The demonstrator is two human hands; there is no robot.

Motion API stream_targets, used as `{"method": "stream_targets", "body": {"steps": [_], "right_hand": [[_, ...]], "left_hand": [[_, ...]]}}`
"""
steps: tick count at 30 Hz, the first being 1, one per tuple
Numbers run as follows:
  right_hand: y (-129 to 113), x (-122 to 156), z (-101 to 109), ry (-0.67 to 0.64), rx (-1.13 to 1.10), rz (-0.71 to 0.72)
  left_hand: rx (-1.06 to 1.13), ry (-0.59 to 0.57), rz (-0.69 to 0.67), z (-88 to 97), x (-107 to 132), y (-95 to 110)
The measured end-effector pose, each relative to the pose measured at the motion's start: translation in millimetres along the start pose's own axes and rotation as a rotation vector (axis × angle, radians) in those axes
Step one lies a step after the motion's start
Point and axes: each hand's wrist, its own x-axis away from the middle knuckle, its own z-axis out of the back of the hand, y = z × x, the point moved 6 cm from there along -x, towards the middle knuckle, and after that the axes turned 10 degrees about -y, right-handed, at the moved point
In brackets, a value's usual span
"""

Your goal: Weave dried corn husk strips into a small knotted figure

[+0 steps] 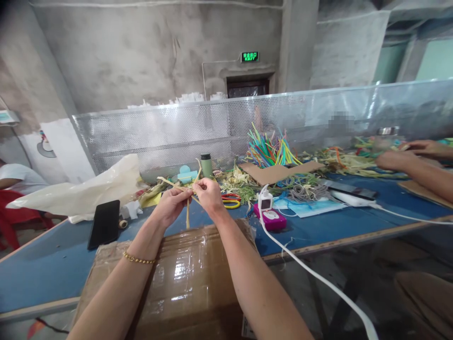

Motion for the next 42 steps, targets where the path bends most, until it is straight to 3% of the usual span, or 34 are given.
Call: {"method": "stream_targets", "body": {"steps": [2,5,7,10,17,24,42], "right_hand": [[-2.0,-1.0,4.3,-0.018,0.118,0.013],[-14.5,0.6,15.2,0.078,0.413,0.124],[-23.3,1.9,9.1,-0.003,0.516,0.249],[-25.9,3.3,-4.6,-0.156,0.578,0.318],[-13.6,-1.4,-1.5,-0.148,0.373,0.194],[-12.5,-4.3,1.9,-0.149,0.140,0.157],[-19.2,2.7,-8.8,-0.083,0.109,0.203]], "left_hand": [[-0.138,0.034,0.025,5.3,1.1,-1.0],[-0.388,0.076,0.018,10.1,2.0,0.6],[-0.459,0.033,0.002,7.0,1.3,0.7],[-0.462,-0.031,-0.001,1.2,0.5,-0.3],[-0.423,-0.128,0.040,-7.5,2.8,3.0],[-0.339,-0.110,0.060,-6.0,5.1,8.2],[-0.174,-0.152,0.101,-9.3,4.6,-3.0]]}}
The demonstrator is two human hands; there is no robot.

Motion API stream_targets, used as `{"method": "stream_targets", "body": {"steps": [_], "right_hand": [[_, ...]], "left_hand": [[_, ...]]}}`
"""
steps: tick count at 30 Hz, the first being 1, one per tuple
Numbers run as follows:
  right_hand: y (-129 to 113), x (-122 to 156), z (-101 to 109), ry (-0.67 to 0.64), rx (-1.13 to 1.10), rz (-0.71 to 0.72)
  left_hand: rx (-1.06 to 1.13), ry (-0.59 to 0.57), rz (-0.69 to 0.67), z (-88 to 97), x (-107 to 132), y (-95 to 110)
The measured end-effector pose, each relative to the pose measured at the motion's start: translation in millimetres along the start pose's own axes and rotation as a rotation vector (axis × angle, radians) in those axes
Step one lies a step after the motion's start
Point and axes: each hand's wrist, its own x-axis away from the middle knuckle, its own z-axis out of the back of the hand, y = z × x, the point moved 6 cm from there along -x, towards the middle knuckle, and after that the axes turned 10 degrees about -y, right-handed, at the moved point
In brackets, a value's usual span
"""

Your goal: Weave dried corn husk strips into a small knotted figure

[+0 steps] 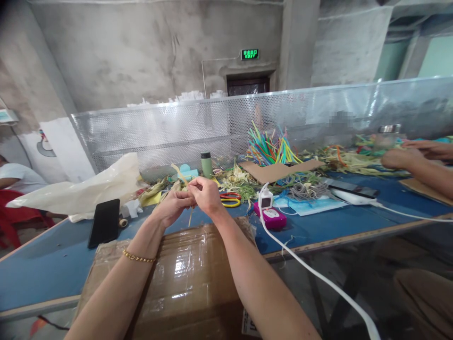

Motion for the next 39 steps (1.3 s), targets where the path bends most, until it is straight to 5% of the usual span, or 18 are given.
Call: {"method": "stream_targets", "body": {"steps": [4,8,11,20,26,39], "right_hand": [[8.4,-2.2,2.7,0.007,0.003,-0.034],[7.2,-1.2,18.7,0.169,0.227,0.017],[9.1,-0.7,15.2,0.115,0.344,-0.010],[29.2,4.3,-6.0,-0.129,-0.071,-0.289],[21.7,-1.7,-3.0,-0.126,-0.047,-0.156],[9.1,-1.3,-4.4,-0.121,-0.061,-0.119]], "left_hand": [[0.037,0.026,0.009,1.7,-0.2,-1.7],[0.134,0.119,0.018,13.0,-1.9,-7.1],[0.209,0.186,-0.010,21.5,-2.9,-9.5],[0.318,0.203,-0.068,21.1,-2.8,-5.7],[0.299,0.191,-0.035,21.5,-1.9,-6.8],[0.518,0.145,0.087,18.6,-0.9,-8.9]]}}
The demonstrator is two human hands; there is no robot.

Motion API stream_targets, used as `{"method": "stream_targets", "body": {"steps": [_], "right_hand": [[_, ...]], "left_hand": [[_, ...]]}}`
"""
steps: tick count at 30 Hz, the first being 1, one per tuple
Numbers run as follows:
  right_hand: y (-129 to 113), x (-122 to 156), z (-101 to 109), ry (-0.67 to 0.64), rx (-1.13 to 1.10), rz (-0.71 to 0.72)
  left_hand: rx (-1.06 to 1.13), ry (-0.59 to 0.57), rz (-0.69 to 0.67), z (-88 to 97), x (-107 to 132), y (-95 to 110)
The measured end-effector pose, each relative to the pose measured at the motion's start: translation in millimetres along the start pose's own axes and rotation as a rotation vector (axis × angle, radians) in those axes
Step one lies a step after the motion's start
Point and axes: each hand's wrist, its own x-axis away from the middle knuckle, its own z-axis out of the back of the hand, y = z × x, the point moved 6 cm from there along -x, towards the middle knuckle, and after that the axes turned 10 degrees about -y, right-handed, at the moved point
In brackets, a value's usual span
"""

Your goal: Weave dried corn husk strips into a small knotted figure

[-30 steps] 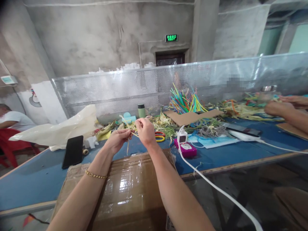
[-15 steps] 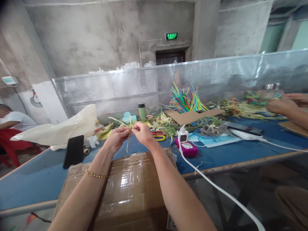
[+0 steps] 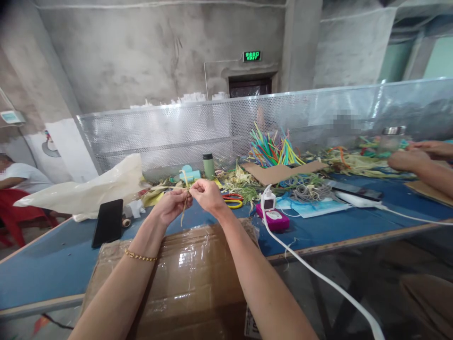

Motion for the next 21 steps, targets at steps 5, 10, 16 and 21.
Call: {"method": "stream_targets", "body": {"steps": [5,10,16,21], "right_hand": [[-1.6,0.7,-0.8,-0.026,-0.062,0.026],[-2.2,0.1,1.9,-0.030,-0.121,0.054],[9.3,-4.0,4.1,0.022,-0.071,0.004],[6.4,-2.0,8.1,0.056,-0.169,-0.002]], "left_hand": [[0.030,-0.083,0.017,-4.8,0.9,0.8],[-0.010,-0.123,-0.067,-6.1,1.3,7.1],[-0.165,-0.087,-0.220,-7.7,-0.1,12.1],[-0.221,-0.061,-0.259,-8.6,2.2,12.5]]}}
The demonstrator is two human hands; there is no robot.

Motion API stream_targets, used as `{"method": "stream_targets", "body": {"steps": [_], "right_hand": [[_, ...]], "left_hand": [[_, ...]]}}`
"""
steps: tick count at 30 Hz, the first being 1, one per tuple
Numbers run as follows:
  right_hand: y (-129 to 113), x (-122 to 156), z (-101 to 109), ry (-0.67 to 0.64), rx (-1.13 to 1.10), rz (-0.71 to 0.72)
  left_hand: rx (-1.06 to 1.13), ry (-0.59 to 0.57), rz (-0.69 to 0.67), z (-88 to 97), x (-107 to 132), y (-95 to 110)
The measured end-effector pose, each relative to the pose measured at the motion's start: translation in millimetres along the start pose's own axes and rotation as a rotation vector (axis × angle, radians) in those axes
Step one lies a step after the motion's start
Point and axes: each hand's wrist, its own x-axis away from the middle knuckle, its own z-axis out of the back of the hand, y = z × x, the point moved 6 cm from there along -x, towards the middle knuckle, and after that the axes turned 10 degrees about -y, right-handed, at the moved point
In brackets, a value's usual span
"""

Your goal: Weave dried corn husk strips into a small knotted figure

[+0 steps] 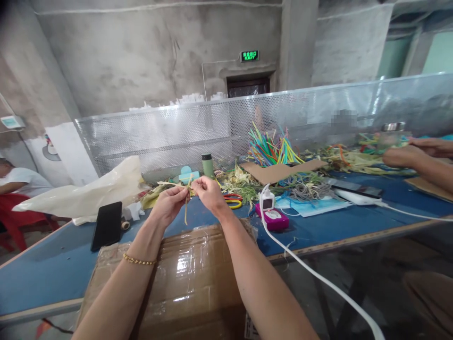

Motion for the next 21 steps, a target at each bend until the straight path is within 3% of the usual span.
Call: {"method": "stream_targets", "body": {"steps": [5,9,21], "right_hand": [[-0.1,3.8,-2.5,-0.023,-0.164,-0.072],[3.6,3.5,-4.3,0.026,-0.256,-0.099],[10.5,3.1,-9.2,0.003,-0.320,-0.164]], "left_hand": [[-0.003,-0.066,0.067,-6.1,2.7,-0.3],[0.074,-0.035,0.147,-7.9,3.2,-5.5],[-0.002,0.012,0.078,-6.6,-0.3,-7.1]]}}
